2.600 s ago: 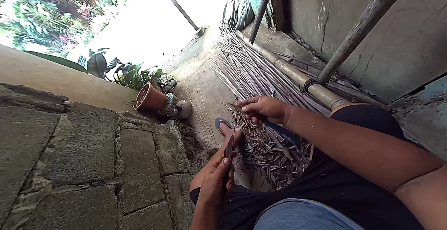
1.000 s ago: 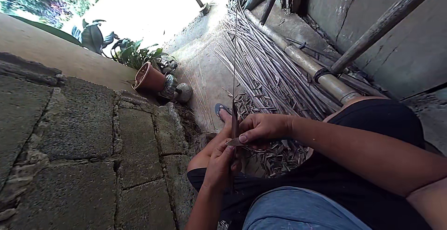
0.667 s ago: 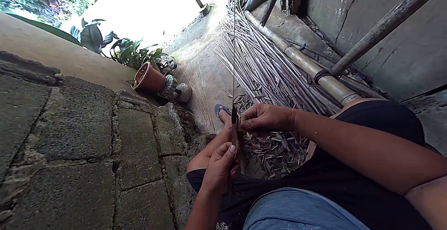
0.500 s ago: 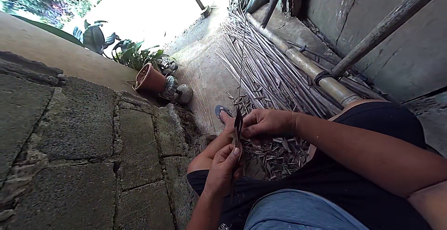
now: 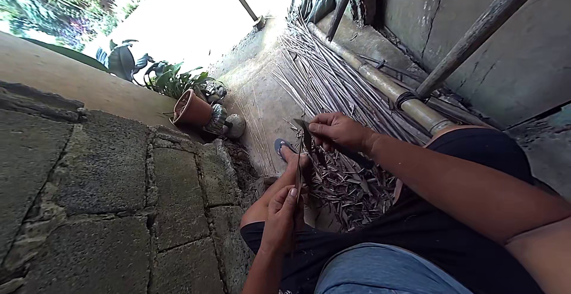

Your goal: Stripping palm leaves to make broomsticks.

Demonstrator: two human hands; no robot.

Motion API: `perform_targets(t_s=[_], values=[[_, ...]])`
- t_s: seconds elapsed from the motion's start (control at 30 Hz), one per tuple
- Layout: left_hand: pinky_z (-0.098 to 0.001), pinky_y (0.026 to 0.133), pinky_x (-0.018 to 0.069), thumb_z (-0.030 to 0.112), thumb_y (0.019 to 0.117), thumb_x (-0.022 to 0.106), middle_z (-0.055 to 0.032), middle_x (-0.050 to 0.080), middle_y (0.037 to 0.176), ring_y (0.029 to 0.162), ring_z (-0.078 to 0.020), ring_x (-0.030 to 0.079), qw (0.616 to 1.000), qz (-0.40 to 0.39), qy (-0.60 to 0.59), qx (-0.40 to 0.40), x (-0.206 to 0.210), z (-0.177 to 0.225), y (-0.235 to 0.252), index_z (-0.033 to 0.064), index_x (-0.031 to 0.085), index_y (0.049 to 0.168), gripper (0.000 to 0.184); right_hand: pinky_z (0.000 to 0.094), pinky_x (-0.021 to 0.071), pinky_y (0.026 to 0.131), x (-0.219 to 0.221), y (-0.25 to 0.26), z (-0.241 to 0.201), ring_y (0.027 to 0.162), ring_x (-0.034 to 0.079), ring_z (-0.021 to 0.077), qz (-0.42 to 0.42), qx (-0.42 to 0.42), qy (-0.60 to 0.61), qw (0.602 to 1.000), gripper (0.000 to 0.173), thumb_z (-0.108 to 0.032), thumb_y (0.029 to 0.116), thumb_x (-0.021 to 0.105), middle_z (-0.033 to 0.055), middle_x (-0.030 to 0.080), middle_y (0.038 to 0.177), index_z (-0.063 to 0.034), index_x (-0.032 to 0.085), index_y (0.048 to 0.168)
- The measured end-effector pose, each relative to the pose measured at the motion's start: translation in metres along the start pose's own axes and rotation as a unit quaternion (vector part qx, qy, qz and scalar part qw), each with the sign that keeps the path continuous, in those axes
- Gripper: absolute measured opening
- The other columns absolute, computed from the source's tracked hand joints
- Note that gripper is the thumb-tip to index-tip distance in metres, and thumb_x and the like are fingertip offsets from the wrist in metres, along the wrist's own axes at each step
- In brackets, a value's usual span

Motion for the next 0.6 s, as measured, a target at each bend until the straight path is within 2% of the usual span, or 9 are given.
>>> perform_targets(t_s=[0.07,0.13,0.2,0.27,0.3,0.4,0.5,0.6], values=[[-0.0201,0.044,0.0443,0.033,0.1103,0.043,-0.003,0.057,0.071,0.048,-0.0054,0.047,1.0,-0.015,0.014,0.023,0.0,0.002,-0.001,-0.0029,0.063,0.128,0.045,0.0244,0.0532,0.05,-0.003,-0.001,0.0,0.053,0.061,0.013,0.001,0.014,0.019,1.0,0.032,-0.021,0.1095,0.05,0.0095,0.067,0.075,-0.0088,0.059,0.138],[-0.0203,0.046,0.0445,0.036,0.1085,0.049,-0.0015,0.058,0.073,0.05,-0.0054,0.048,0.998,-0.035,0.031,0.038,0.002,0.005,-0.002,-0.0012,0.058,0.137,0.048,0.025,0.0541,0.052,0.006,-0.003,0.0,0.054,0.061,0.0134,-0.033,0.022,0.034,0.999,0.037,-0.018,0.1095,0.049,0.0105,0.066,0.075,-0.0123,0.056,0.145],[-0.0215,0.046,0.0432,0.028,0.1088,0.047,-0.0015,0.055,0.072,0.05,-0.0069,0.047,0.995,-0.039,0.073,0.051,0.004,0.011,-0.002,-0.0013,0.052,0.143,0.046,0.0237,0.0542,0.052,0.018,-0.005,0.005,0.055,0.062,0.0123,-0.066,0.028,0.057,0.996,0.037,-0.016,0.1092,0.049,0.01,0.068,0.08,-0.0122,0.056,0.145],[-0.0232,0.044,0.0445,0.029,0.1104,0.037,-0.0042,0.059,0.072,0.048,-0.0087,0.048,0.991,-0.034,0.112,0.066,0.005,0.017,-0.002,-0.0022,0.049,0.145,0.048,0.0223,0.0522,0.051,0.033,-0.009,0.011,0.055,0.059,0.0104,-0.112,0.041,0.075,0.99,0.038,-0.014,0.109,0.047,0.0092,0.07,0.091,-0.0142,0.054,0.147],[-0.0237,0.044,0.046,0.032,0.1109,0.034,-0.0065,0.063,0.076,0.049,-0.0094,0.051,0.99,-0.034,0.116,0.071,0.005,0.019,-0.001,-0.0026,0.047,0.146,0.051,0.0218,0.052,0.05,0.039,-0.012,0.013,0.055,0.059,0.0097,-0.131,0.047,0.082,0.987,0.039,-0.013,0.1087,0.047,0.0086,0.07,0.092,-0.0141,0.053,0.147],[-0.0228,0.044,0.047,0.033,0.1118,0.03,-0.0131,0.069,0.087,0.049,-0.0095,0.054,0.993,-0.053,0.079,0.071,0.006,0.022,0.001,-0.0037,0.041,0.15,0.054,0.0225,0.0523,0.05,0.055,-0.019,0.014,0.055,0.059,0.0103,-0.175,0.058,0.091,0.979,0.038,-0.013,0.1082,0.046,0.0072,0.067,0.087,-0.0115,0.054,0.145],[-0.0218,0.042,0.0452,0.035,0.1115,0.03,-0.0144,0.068,0.083,0.047,-0.0093,0.053,0.997,-0.064,0.007,0.041,0.006,0.019,0.003,-0.0026,0.043,0.147,0.053,0.0224,0.0521,0.05,0.068,-0.026,0.019,0.056,0.06,0.0094,-0.209,0.075,0.085,0.971,0.036,-0.016,0.1077,0.049,0.0047,0.067,0.085,-0.0104,0.056,0.142],[-0.0194,0.041,0.0425,0.035,0.1113,0.036,-0.0124,0.066,0.08,0.045,-0.0071,0.05,0.995,-0.076,-0.054,0.02,0.007,0.018,0.001,-0.0014,0.048,0.142,0.049,0.0208,0.0501,0.048,0.066,-0.025,0.018,0.054,0.058,0.0076,-0.193,0.073,0.101,0.973,0.035,-0.015,0.1068,0.05,0.0036,0.066,0.082,-0.0083,0.058,0.14]])
Point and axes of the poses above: each hand's wrist, its own y-axis towards the middle knuckle, its own x-axis out of the palm, z = x × y, the point moved 9 cm from there along y, towards the middle knuckle
